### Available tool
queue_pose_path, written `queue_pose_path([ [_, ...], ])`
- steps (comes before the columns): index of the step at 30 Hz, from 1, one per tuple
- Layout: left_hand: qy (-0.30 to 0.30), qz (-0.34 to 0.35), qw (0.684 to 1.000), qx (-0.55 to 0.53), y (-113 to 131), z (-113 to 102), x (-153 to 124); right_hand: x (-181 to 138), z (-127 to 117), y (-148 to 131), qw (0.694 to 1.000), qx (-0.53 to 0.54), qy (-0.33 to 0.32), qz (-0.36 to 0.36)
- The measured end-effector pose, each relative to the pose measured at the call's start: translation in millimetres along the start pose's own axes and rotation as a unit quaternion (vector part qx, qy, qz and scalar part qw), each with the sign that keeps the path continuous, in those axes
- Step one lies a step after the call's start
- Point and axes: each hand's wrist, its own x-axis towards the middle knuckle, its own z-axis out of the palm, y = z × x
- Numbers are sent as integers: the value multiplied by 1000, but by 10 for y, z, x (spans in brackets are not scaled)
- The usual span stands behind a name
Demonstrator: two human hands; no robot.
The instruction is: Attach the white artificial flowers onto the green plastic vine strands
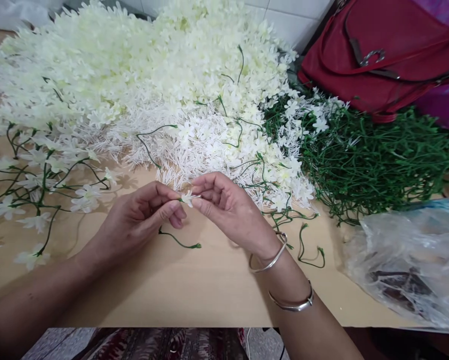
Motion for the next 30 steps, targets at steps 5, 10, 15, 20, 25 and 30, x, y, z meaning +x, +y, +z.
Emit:
queue_pose_path([
  [5,0,-7,1000,-3,7,6,-8,-21,32,-28,1000,1,-5,-8],
  [10,1,-2,1000,11,21,10,-17,-55,98,-87,997,-73,-2,-7],
  [15,-7,-11,1000,4,46,-6,10,-50,42,-103,996,-93,-9,-17],
  [20,-19,-8,1000,24,45,-9,10,-26,61,3,999,-44,16,-9],
  [25,-33,-4,999,32,52,-12,2,-16,65,32,998,-47,31,8],
  [30,-54,4,998,41,55,-27,1,-22,39,0,998,-51,18,19],
])
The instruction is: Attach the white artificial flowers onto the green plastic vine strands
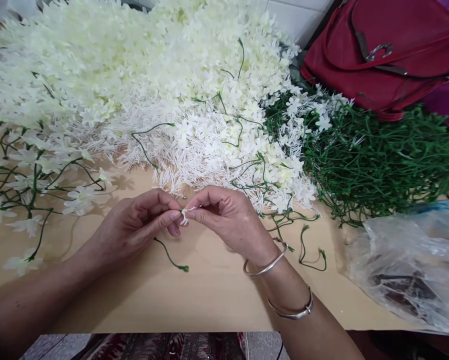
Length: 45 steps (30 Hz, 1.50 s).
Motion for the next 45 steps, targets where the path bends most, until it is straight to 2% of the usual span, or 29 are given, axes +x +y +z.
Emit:
queue_pose_path([
  [11,-20,17,1000,13,-9,-17,-16,10,-24,37,998,27,-47,22],
  [19,-31,4,999,12,-10,-27,-13,-1,-5,10,999,-1,-40,28],
  [26,-29,20,996,-83,46,9,1,33,-22,-31,998,35,-52,4],
  [29,-33,33,998,-51,56,39,-8,15,-50,-61,999,39,-15,-32],
  [31,-30,52,998,22,39,59,-18,-6,-58,-71,997,10,48,-66],
  [34,-25,131,978,157,-4,90,-21,-21,-42,-55,977,-90,144,-128],
  [36,-33,183,957,224,-28,108,-15,-12,-18,-26,951,-188,176,-172],
  [39,-47,206,945,252,-42,128,-6,27,8,30,906,-315,175,-223],
  [41,-38,206,948,238,-42,133,-2,57,9,70,889,-360,161,-232],
  [43,5,219,948,229,-40,125,4,81,-2,109,877,-392,153,-230],
  [45,77,237,939,239,-34,100,18,96,-18,139,867,-415,153,-231],
])
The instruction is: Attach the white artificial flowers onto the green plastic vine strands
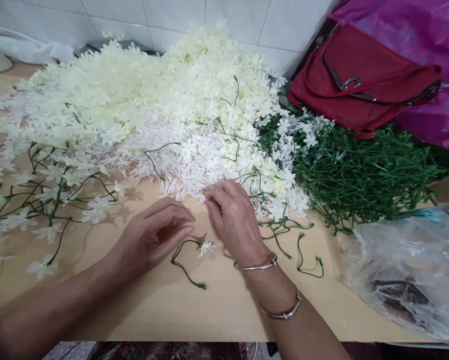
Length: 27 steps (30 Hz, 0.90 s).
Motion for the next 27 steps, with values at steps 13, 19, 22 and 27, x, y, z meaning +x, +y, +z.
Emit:
queue_pose_path([
  [13,239,-150,953,109,-213,-139,123,-30,-82,-94,983,84,163,19],
  [19,212,-155,959,105,-267,-174,184,-15,-122,-111,985,83,146,27],
  [22,227,-134,958,115,-206,-189,186,-1,-146,-107,984,91,149,34],
  [27,205,-80,968,124,-111,-183,151,-13,-145,-79,975,126,158,90],
])
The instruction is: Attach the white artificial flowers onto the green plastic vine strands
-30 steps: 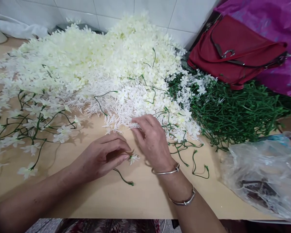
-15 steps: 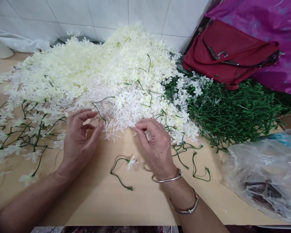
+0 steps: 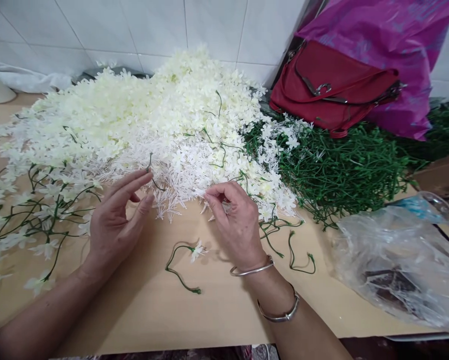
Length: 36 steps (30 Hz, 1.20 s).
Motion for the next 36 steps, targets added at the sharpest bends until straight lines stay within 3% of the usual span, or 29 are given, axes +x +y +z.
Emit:
queue_pose_path([
  [6,-66,58,996,-2,27,28,-70,-2,3,67,996,66,9,67],
  [13,-69,107,992,0,56,57,-79,54,-50,57,987,80,111,85],
  [20,-77,104,992,-12,118,127,-57,95,-51,108,975,166,75,124],
  [24,-97,85,992,-15,188,224,33,94,-67,123,977,166,74,111],
  [29,-105,97,989,23,174,468,308,116,-141,93,995,-8,98,-5],
  [36,-154,137,970,133,73,676,477,146,-156,169,998,-24,24,-45],
])
